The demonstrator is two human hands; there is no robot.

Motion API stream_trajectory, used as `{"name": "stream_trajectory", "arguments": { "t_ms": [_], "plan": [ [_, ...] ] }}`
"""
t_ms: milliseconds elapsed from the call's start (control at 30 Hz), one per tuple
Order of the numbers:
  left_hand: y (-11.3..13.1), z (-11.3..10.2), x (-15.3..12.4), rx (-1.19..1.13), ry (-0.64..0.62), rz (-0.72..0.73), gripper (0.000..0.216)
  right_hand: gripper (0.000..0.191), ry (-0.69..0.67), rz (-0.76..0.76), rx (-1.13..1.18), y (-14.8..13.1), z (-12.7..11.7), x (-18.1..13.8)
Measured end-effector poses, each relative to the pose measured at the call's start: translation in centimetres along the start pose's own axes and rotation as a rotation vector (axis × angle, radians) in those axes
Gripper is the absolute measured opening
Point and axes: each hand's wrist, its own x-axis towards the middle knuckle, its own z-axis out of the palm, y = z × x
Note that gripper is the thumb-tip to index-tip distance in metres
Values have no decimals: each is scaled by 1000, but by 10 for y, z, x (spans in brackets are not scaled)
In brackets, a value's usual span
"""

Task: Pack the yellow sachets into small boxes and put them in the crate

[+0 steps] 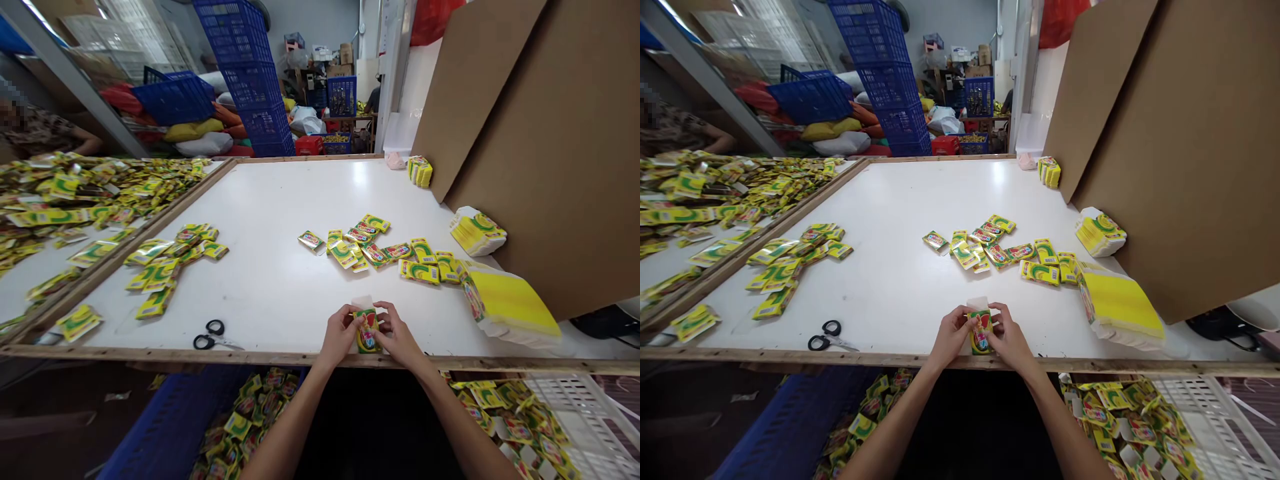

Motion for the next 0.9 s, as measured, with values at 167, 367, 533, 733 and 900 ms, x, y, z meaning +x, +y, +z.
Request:
{"name": "stream_trajectory", "arguments": {
  "t_ms": [167, 367, 533, 733, 900],
  "plan": [
    [-1, 3, 5, 17, -58, 24, 18, 19, -12, -84, -101, -5, -12, 8],
    [-1, 12, 7, -133, 14, 97, 27, 22, 256, -219, -115, -6, -7, 12],
    [6, 10, -1, 24, -8, 112, 17, 17, 235, -268, -117, -12, -2, 7],
    [17, 14, -5, 74, 55, 73, 15, 14, 275, -231, -177, -18, -2, 6],
    [13, 17, 1, 66, 131, 64, 12, 13, 272, -119, -188, -17, -4, 11]
  ]
}}
